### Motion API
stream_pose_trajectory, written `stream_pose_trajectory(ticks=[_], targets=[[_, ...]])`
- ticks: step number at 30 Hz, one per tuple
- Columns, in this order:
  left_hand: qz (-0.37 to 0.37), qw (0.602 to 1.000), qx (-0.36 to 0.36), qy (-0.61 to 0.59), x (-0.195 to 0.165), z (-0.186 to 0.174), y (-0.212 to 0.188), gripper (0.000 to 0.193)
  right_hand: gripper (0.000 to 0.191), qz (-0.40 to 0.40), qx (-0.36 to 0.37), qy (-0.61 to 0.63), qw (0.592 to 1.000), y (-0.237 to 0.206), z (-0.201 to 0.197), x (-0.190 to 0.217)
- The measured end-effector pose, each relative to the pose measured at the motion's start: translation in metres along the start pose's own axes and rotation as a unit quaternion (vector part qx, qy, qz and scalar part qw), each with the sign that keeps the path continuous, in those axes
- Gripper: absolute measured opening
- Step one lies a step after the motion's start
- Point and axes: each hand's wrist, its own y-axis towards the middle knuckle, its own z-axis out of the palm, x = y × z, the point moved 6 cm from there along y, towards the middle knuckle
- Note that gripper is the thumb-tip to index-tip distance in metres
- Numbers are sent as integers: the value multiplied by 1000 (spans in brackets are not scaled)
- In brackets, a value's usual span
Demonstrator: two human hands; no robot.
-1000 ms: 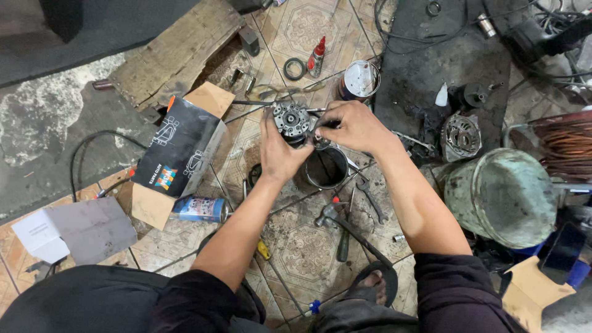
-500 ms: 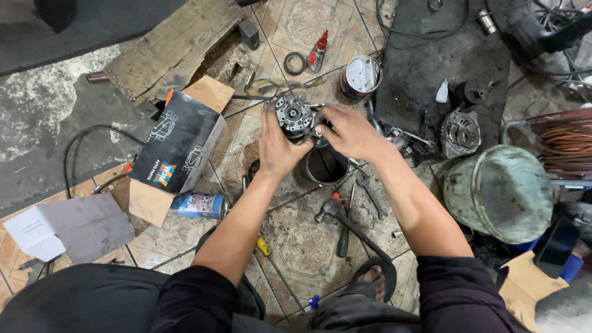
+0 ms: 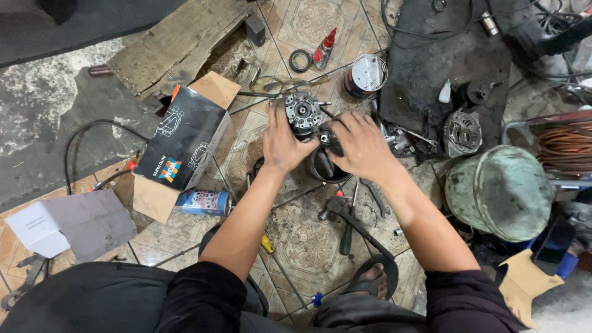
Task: The person disassembles a small electric motor while sitting on the floor. They use pliers and a hammer to remove parts, then reassemble the motor components by hand.
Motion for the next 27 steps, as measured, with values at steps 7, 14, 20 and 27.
stream_pose_trajectory(ticks=[7, 14, 20, 27], targets=[[-17, 999, 44, -27, 9, -8, 3, 106, 23, 16, -131, -43, 990, -21, 23, 17], [-16, 999, 45, -17, 16, -3, 3, 110, 30, 356, -80, 240, 899, -23, 71, -29], [-15, 999, 46, -16, 18, -5, 2, 110, 34, 475, 6, 423, 772, -21, 73, -27], [20, 999, 19, -32, 18, -12, 0, 110, 23, 416, -1, 412, 810, -9, 60, -9]])
